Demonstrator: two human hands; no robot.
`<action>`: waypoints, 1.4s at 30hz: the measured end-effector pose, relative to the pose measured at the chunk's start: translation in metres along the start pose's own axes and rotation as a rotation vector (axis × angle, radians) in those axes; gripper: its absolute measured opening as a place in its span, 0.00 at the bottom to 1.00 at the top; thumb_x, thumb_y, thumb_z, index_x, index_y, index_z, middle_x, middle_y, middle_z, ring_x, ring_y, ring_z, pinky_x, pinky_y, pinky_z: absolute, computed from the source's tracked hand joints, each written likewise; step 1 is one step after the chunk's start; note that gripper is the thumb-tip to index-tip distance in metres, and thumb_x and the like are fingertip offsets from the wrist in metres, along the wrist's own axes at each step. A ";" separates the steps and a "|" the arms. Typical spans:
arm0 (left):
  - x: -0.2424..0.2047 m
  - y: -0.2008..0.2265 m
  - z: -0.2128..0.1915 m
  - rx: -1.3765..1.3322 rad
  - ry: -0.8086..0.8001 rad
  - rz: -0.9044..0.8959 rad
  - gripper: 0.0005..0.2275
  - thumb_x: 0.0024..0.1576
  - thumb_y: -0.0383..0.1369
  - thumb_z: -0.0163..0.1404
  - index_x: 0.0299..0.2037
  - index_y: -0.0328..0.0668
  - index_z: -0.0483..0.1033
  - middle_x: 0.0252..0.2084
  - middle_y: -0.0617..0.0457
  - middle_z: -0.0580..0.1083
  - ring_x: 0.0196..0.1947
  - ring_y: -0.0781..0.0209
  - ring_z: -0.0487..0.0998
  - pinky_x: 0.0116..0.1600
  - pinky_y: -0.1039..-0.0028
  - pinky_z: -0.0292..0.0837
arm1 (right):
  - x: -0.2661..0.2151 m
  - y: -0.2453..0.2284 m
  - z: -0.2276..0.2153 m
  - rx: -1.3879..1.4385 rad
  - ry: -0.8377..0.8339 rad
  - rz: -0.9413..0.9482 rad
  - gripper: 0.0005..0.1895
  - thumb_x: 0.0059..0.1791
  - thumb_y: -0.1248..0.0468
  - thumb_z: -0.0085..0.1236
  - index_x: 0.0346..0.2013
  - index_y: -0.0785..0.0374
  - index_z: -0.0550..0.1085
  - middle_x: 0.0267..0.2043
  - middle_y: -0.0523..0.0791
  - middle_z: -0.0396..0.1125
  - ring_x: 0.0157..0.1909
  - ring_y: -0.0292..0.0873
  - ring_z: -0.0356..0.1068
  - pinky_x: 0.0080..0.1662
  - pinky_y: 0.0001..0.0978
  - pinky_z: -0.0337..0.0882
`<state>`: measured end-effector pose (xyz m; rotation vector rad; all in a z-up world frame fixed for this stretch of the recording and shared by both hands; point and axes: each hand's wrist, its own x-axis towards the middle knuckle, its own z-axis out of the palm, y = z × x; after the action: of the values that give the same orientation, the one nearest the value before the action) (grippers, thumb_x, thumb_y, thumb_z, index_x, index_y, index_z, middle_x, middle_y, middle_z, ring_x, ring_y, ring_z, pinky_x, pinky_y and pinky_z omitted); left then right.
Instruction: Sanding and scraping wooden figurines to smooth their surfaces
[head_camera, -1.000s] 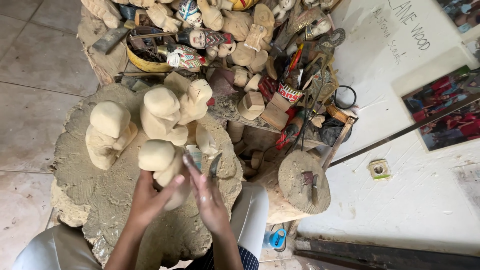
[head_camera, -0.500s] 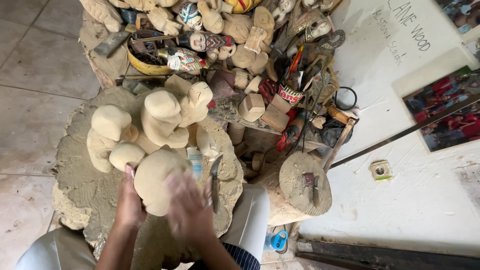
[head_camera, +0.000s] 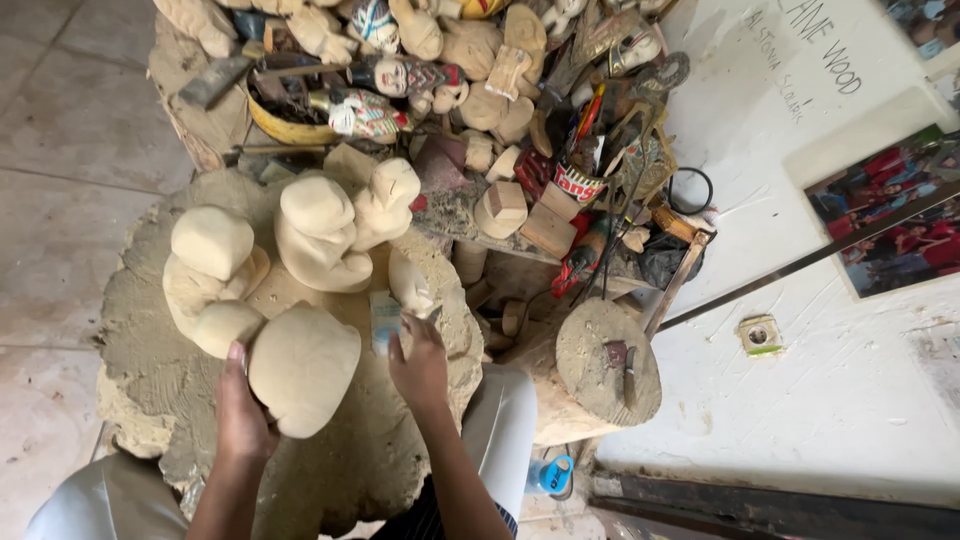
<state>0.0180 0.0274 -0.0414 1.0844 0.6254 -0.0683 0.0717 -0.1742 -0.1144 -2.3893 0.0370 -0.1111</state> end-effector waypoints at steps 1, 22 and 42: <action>0.006 -0.009 -0.003 -0.045 -0.038 0.053 0.37 0.50 0.57 0.33 0.66 0.41 0.60 0.59 0.37 0.68 0.60 0.36 0.71 0.54 0.41 0.73 | 0.006 0.014 0.015 -0.047 0.069 -0.077 0.22 0.52 0.65 0.54 0.61 0.65 0.67 0.53 0.54 0.70 0.54 0.52 0.72 0.52 0.41 0.79; 0.017 -0.040 0.001 0.295 0.174 0.335 0.33 0.57 0.49 0.44 0.65 0.38 0.45 0.67 0.33 0.60 0.65 0.38 0.64 0.67 0.47 0.61 | 0.024 0.028 0.067 -0.473 -0.027 -0.074 0.33 0.43 0.70 0.63 0.61 0.52 0.64 0.63 0.50 0.56 0.60 0.57 0.58 0.54 0.60 0.64; 0.044 -0.074 -0.013 0.973 0.506 0.963 0.17 0.65 0.38 0.41 0.60 0.53 0.79 0.77 0.42 0.54 0.73 0.37 0.49 0.72 0.43 0.44 | -0.049 -0.062 0.016 0.184 -0.088 -0.550 0.24 0.55 0.77 0.41 0.67 0.65 0.62 0.68 0.54 0.62 0.71 0.57 0.61 0.71 0.45 0.62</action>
<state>0.0234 0.0132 -0.1270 2.2931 0.4397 0.8380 0.0240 -0.1149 -0.0869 -2.1575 -0.6462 -0.2539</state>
